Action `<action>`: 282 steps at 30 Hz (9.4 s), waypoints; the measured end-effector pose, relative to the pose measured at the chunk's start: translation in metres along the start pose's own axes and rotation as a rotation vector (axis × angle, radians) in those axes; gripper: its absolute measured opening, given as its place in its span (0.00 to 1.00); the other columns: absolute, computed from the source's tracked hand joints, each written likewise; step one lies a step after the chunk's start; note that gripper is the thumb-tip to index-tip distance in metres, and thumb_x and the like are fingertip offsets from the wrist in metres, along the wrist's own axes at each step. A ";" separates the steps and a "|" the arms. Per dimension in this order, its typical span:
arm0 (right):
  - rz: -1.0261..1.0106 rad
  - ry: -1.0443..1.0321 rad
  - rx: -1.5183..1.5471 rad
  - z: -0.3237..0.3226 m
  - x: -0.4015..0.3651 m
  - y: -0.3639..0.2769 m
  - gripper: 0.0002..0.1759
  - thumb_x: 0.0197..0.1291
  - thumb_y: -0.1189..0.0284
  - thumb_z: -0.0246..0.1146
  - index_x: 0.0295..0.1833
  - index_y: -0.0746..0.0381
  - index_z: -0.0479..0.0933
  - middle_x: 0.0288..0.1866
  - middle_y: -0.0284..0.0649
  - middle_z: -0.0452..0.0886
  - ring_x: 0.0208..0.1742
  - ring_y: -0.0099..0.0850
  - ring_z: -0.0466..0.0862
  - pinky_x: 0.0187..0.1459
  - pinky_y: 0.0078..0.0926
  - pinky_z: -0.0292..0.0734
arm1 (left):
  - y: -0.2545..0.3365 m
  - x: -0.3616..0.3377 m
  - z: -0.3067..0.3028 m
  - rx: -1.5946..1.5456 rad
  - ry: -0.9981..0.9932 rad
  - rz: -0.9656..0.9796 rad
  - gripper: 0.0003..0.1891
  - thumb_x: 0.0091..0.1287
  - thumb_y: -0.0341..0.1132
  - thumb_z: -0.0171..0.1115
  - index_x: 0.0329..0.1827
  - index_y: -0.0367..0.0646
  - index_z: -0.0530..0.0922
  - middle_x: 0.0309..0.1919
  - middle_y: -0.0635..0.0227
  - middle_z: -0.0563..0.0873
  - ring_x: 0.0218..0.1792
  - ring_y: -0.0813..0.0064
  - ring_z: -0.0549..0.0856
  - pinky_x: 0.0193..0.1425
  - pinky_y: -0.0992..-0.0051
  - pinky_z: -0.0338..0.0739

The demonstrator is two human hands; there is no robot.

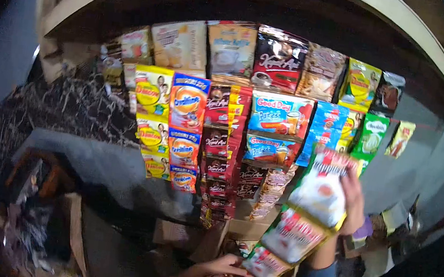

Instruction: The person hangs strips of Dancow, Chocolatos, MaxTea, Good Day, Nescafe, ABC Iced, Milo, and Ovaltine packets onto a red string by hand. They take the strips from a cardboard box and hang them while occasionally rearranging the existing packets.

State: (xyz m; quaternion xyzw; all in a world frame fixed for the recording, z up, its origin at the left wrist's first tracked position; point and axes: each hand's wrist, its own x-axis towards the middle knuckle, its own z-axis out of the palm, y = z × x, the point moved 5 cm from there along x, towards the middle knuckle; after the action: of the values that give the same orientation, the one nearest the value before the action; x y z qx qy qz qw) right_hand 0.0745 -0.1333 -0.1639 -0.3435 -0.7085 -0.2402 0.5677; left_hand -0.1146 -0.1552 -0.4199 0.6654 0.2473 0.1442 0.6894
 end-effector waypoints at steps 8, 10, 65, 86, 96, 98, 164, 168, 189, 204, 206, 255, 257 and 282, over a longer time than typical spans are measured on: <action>-0.155 0.237 -0.203 -0.014 0.044 -0.020 0.10 0.42 0.79 0.61 0.35 0.68 0.78 0.37 0.52 0.79 0.40 0.37 0.81 0.41 0.27 0.76 | 0.020 0.022 -0.009 0.064 -0.113 0.075 0.17 0.58 0.39 0.60 0.44 0.35 0.75 0.38 0.69 0.81 0.37 0.84 0.74 0.45 0.79 0.69; -0.238 0.186 -0.257 -0.031 0.045 -0.021 0.11 0.40 0.81 0.63 0.35 0.68 0.78 0.37 0.52 0.79 0.38 0.37 0.81 0.40 0.28 0.77 | 0.044 0.029 0.004 -0.012 0.036 0.254 0.21 0.58 0.40 0.61 0.49 0.37 0.72 0.44 0.67 0.79 0.42 0.80 0.74 0.50 0.76 0.67; 0.291 -0.364 0.253 -0.204 0.147 0.405 0.33 0.57 0.46 0.47 0.28 0.69 0.76 0.25 0.45 0.78 0.26 0.30 0.76 0.34 0.29 0.71 | 0.479 0.368 0.058 -0.290 0.548 0.643 0.18 0.65 0.46 0.46 0.43 0.38 0.73 0.30 0.59 0.82 0.26 0.69 0.83 0.29 0.69 0.80; 0.796 -0.954 0.757 -0.209 -0.062 0.416 0.19 0.38 0.75 0.70 0.40 0.67 0.75 0.36 0.35 0.80 0.42 0.23 0.76 0.46 0.24 0.71 | 0.525 0.371 0.033 0.209 0.924 0.661 0.14 0.65 0.33 0.44 0.45 0.33 0.73 0.36 0.52 0.81 0.32 0.71 0.83 0.32 0.74 0.79; 0.196 0.245 -0.512 -0.343 0.065 0.428 0.11 0.54 0.81 0.46 0.35 0.68 0.76 0.32 0.36 0.73 0.36 0.25 0.75 0.36 0.19 0.69 | 0.524 0.360 0.037 -0.006 0.743 0.681 0.11 0.65 0.34 0.43 0.37 0.36 0.73 0.27 0.61 0.80 0.22 0.69 0.80 0.26 0.72 0.78; 0.128 0.205 -0.276 -0.332 0.101 0.438 0.12 0.52 0.80 0.47 0.37 0.67 0.76 0.34 0.37 0.72 0.38 0.25 0.75 0.38 0.18 0.68 | 0.521 0.365 0.029 -0.011 0.767 0.671 0.11 0.66 0.32 0.41 0.40 0.37 0.71 0.30 0.56 0.79 0.25 0.68 0.81 0.30 0.72 0.79; -0.049 0.067 -0.500 -0.166 0.235 0.428 0.27 0.55 0.53 0.51 0.57 0.57 0.67 0.58 0.47 0.67 0.55 0.46 0.69 0.53 0.36 0.65 | 0.470 0.383 0.033 -0.105 0.867 0.952 0.12 0.58 0.37 0.57 0.41 0.40 0.75 0.29 0.74 0.77 0.14 0.87 0.64 0.16 0.84 0.58; 0.226 -0.197 -0.356 -0.182 0.192 0.385 0.31 0.50 0.45 0.52 0.46 0.62 0.73 0.50 0.48 0.72 0.43 0.45 0.76 0.42 0.39 0.71 | 0.466 0.378 0.031 0.089 0.938 0.932 0.12 0.58 0.38 0.57 0.41 0.42 0.76 0.26 0.76 0.77 0.14 0.88 0.63 0.17 0.86 0.57; 0.331 -0.381 0.191 -0.108 0.144 0.395 0.31 0.30 0.54 0.71 0.37 0.67 0.76 0.36 0.51 0.79 0.38 0.41 0.80 0.40 0.32 0.73 | 0.449 0.348 0.039 0.151 1.123 1.057 0.19 0.58 0.34 0.55 0.51 0.36 0.65 0.40 0.66 0.81 0.27 0.87 0.72 0.27 0.86 0.63; 0.605 -0.771 0.569 -0.168 0.058 0.321 0.22 0.53 0.58 0.60 0.39 0.69 0.74 0.32 0.42 0.79 0.32 0.28 0.79 0.32 0.25 0.73 | 0.429 0.332 0.099 0.014 0.833 1.260 0.07 0.60 0.26 0.55 0.39 0.38 0.68 0.38 0.61 0.80 0.42 0.79 0.77 0.47 0.81 0.69; 0.595 -0.738 1.132 -0.166 0.043 0.300 0.13 0.54 0.68 0.61 0.41 0.66 0.73 0.34 0.34 0.77 0.31 0.17 0.74 0.30 0.17 0.72 | 0.421 0.340 0.109 0.227 0.827 1.184 0.10 0.61 0.31 0.54 0.44 0.41 0.67 0.40 0.64 0.79 0.41 0.84 0.75 0.41 0.85 0.69; 0.153 -0.388 0.947 0.049 -0.065 -0.117 0.31 0.44 0.86 0.58 0.58 0.65 0.59 0.38 0.49 0.75 0.37 0.39 0.79 0.35 0.27 0.74 | 0.226 -0.109 -0.014 0.834 0.870 0.397 0.10 0.49 0.27 0.63 0.36 0.44 0.80 0.33 0.67 0.83 0.38 0.75 0.81 0.42 0.76 0.74; -0.108 -0.532 0.826 0.067 -0.030 -0.133 0.30 0.35 0.88 0.59 0.51 0.64 0.68 0.35 0.46 0.75 0.33 0.35 0.79 0.31 0.27 0.73 | 0.237 -0.139 -0.040 0.746 1.044 0.484 0.16 0.48 0.24 0.63 0.42 0.42 0.76 0.38 0.67 0.81 0.39 0.75 0.80 0.44 0.76 0.74; 0.090 -0.060 0.444 0.304 0.243 -0.173 0.15 0.47 0.63 0.56 0.39 0.59 0.79 0.32 0.50 0.79 0.33 0.43 0.79 0.38 0.36 0.73 | 0.377 -0.294 -0.274 0.321 1.283 1.255 0.12 0.55 0.32 0.62 0.39 0.35 0.73 0.28 0.67 0.81 0.30 0.84 0.79 0.35 0.83 0.73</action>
State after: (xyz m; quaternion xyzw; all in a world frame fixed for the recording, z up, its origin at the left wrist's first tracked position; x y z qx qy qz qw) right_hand -0.2801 0.0286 0.0075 -0.2485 -0.7444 -0.0424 0.6184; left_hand -0.4568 -0.0512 -0.0015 0.5579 0.1929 0.7991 0.1136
